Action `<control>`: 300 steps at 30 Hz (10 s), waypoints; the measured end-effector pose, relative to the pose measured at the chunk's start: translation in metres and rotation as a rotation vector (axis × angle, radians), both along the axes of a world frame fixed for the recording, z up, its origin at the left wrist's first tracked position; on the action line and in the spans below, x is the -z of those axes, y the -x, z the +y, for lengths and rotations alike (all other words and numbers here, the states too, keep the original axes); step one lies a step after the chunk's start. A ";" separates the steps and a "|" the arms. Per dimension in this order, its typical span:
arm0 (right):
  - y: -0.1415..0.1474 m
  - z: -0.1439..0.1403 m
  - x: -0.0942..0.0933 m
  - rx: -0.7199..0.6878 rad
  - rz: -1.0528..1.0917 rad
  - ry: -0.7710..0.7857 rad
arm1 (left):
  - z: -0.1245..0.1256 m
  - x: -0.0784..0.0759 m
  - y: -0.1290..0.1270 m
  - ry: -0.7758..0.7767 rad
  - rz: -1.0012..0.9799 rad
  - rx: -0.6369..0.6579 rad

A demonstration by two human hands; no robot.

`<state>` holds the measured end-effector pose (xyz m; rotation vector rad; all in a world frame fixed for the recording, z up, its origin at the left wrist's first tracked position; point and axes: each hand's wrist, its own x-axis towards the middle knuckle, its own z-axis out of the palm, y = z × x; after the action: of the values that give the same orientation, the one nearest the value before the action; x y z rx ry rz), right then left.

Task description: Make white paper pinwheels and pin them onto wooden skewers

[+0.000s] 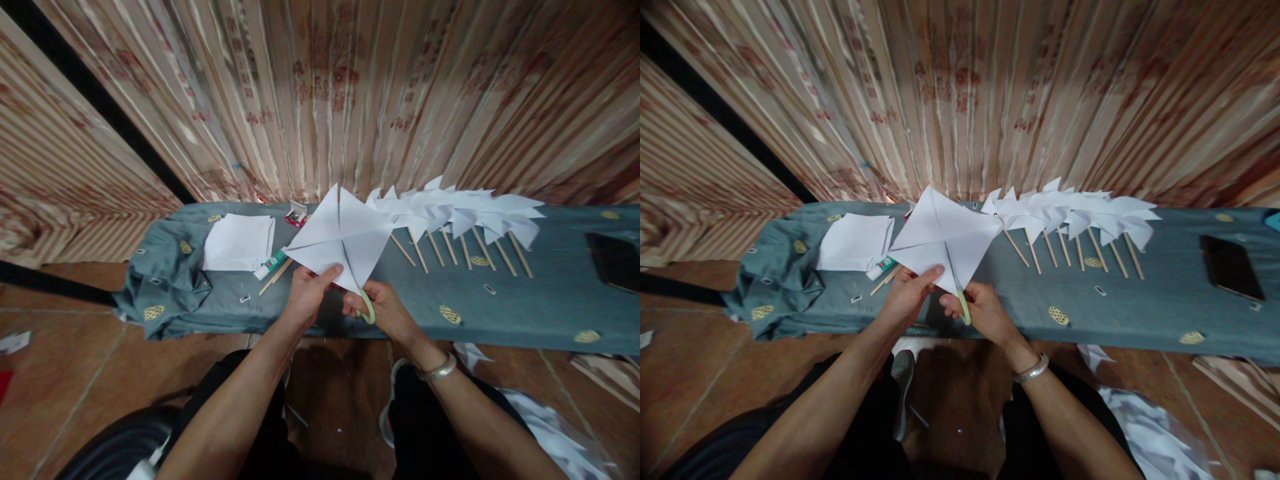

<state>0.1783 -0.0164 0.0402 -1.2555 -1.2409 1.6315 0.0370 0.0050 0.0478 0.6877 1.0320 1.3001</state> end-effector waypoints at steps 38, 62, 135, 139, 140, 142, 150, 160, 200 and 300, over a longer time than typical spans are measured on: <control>0.008 -0.003 0.010 -0.003 0.041 -0.058 | -0.001 -0.001 -0.001 -0.038 -0.010 -0.020; -0.066 0.001 0.007 0.518 -0.654 -0.533 | 0.007 0.006 0.020 -0.007 0.094 0.091; -0.019 -0.021 0.014 -0.187 -0.068 0.051 | 0.023 0.014 0.000 -0.199 0.311 -0.230; -0.020 -0.021 0.016 -0.191 -0.073 0.045 | 0.023 0.015 0.000 -0.211 0.299 -0.218; -0.020 -0.021 0.017 -0.191 -0.073 0.038 | 0.023 0.015 0.001 -0.213 0.299 -0.217; -0.021 -0.021 0.019 -0.189 -0.073 0.018 | 0.023 0.015 0.001 -0.213 0.305 -0.216; -0.020 -0.021 0.022 -0.163 -0.085 -0.017 | 0.023 0.014 0.000 -0.213 0.311 -0.213; -0.015 -0.022 0.020 -0.119 -0.028 0.067 | 0.024 0.013 0.002 -0.218 0.300 -0.225; -0.013 -0.019 0.016 -0.033 -0.062 0.055 | 0.012 0.008 0.001 -0.181 0.428 -0.051; -0.140 0.025 0.043 0.122 -1.434 -0.431 | 0.004 0.051 0.007 0.109 0.141 0.092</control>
<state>0.3181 0.0090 -0.0033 -2.1670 -2.0449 0.0933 0.0299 0.0093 -0.0036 0.7437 1.1630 1.1201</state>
